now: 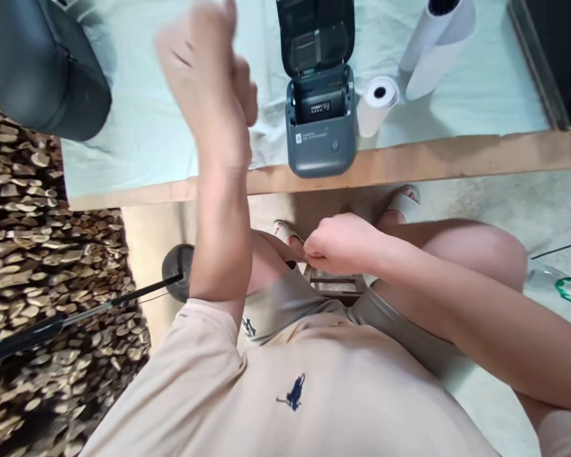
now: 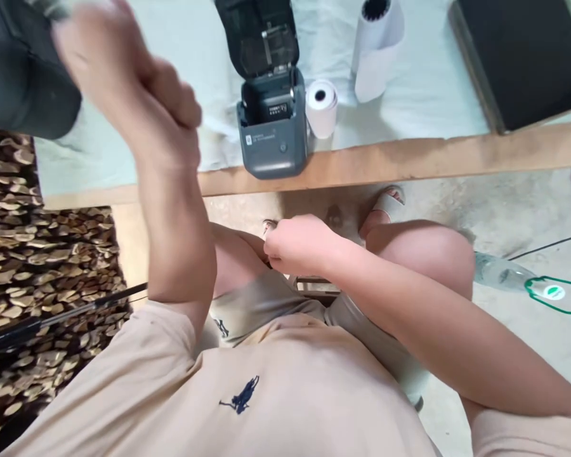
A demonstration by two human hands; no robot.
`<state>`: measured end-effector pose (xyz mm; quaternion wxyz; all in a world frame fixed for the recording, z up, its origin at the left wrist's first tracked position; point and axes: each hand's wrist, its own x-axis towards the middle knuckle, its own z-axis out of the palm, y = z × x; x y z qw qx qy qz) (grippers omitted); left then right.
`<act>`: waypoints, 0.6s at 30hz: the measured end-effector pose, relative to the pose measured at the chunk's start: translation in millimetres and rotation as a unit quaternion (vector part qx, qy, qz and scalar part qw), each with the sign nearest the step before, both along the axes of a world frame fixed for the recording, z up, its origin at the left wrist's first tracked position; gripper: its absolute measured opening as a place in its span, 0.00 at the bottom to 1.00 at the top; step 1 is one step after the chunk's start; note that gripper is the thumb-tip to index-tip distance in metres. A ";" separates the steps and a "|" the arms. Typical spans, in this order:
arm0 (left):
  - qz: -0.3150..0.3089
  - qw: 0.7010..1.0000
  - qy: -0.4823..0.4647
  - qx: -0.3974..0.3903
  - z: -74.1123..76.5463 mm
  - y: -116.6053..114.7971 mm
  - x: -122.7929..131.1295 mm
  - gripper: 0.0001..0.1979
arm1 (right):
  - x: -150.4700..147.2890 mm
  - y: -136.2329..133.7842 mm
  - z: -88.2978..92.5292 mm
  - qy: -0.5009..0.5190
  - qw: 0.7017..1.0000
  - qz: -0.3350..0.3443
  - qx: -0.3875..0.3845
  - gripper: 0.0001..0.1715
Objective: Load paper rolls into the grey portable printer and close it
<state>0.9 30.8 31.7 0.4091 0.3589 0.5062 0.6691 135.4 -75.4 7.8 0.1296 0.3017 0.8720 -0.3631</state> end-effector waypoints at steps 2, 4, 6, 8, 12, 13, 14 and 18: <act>-0.074 0.991 0.093 0.061 -10.7 7.2 1.4 0.30 | 11.0 3.9 7.8 0.016 1.000 -0.019 0.004 0.22; -0.094 0.981 0.142 0.087 -20.2 10.7 3.8 0.31 | 25.2 9.0 18.9 0.076 0.995 -0.071 0.006 0.26; -0.089 0.986 0.114 0.078 -26.4 13.1 4.4 0.31 | 39.8 17.4 30.9 0.215 0.951 -0.218 0.032 0.28; -0.115 0.987 0.082 0.071 -29.1 15.0 2.5 0.32 | 51.5 29.9 39.7 0.258 0.878 -0.377 0.144 0.25; -0.123 0.990 0.053 0.032 -29.8 13.1 -4.9 0.36 | 59.2 56.5 40.0 0.149 0.795 -0.500 0.309 0.09; -0.119 0.991 0.059 0.026 -30.1 11.2 -7.4 0.36 | 58.3 60.8 37.3 0.146 0.794 -0.501 0.312 0.13; -0.112 0.991 0.071 0.027 -30.7 9.0 -10.3 0.36 | 56.8 63.6 34.0 0.153 0.794 -0.500 0.310 0.17; -0.186 0.973 0.129 0.040 -36.7 1.3 -25.2 0.35 | 49.8 63.6 18.9 0.179 0.806 -0.495 0.270 0.25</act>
